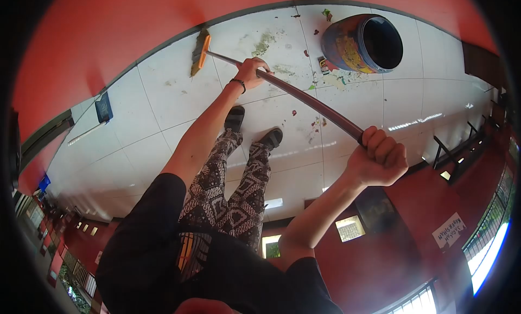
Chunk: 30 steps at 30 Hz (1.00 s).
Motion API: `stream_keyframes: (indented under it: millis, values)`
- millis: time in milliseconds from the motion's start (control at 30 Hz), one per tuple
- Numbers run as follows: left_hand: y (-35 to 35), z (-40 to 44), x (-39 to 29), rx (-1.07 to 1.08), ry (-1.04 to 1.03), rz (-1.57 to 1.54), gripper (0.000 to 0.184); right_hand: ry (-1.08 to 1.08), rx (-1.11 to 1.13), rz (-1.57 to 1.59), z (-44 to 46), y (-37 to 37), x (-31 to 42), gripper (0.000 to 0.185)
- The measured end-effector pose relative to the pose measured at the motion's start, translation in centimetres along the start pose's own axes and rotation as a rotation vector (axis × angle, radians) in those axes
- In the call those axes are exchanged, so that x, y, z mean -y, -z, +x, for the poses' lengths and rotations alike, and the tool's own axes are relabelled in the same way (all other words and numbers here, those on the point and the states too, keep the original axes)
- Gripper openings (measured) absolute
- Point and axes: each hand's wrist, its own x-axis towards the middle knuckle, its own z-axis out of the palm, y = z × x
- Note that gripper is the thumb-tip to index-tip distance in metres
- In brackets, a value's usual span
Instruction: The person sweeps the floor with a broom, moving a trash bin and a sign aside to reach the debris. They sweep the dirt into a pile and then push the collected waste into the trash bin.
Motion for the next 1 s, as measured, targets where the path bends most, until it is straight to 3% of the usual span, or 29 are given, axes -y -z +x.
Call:
stream_keyframes:
  millis: [233, 333, 467, 567, 633, 700, 767, 833, 933, 967, 1000]
  values:
    - [-11.2, 0.6, -8.9, 0.2, -0.206, -0.011, 0.018, 0.185, -0.27, -0.165, -3.7, 9.0, 8.7, 0.038]
    - [-15.5, -1.6, -13.6, 0.228, -0.174, -0.019, 0.016, 0.26, -0.281, -0.271, -5.6, 11.6, 12.9, 0.036]
    - [-21.2, -4.2, -18.4, 0.413, -0.098, -0.086, 0.029, 0.339, -0.356, -0.201, -7.4, 14.7, 18.0, 0.037]
    - [-22.0, -5.3, -21.9, 0.421, -0.099, -0.134, 0.029, 0.387, -0.258, -0.377, -9.0, 16.5, 21.5, 0.036]
    - [-20.7, -5.7, -24.4, 0.413, -0.109, -0.178, 0.028, 0.387, -0.17, -0.233, -10.1, 17.3, 23.1, 0.034]
    - [-18.3, -6.6, -26.2, 0.321, -0.178, -0.033, 0.024, 0.425, -0.174, -0.196, -10.7, 18.1, 24.3, 0.033]
    - [-16.2, -7.0, -25.9, 0.339, -0.189, 0.026, 0.015, 0.384, -0.008, 0.032, -10.9, 17.5, 24.6, 0.034]
    - [-13.4, -6.0, -24.3, 0.32, -0.193, 0.149, 0.011, 0.355, -0.143, 0.017, -9.6, 18.4, 22.5, 0.035]
    - [-11.4, -1.6, -16.3, 0.189, -0.208, 0.268, 0.008, 0.29, -0.345, 0.071, -6.6, 17.2, 13.0, 0.036]
    - [-11.2, 0.2, -12.5, 0.083, -0.223, 0.236, 0.009, 0.236, -0.342, 0.067, -5.9, 16.9, 8.7, 0.037]
    - [-11.2, 1.6, -9.0, 0.006, -0.171, 0.399, 0.011, 0.188, -0.23, 0.126, -5.6, 17.2, 4.8, 0.036]
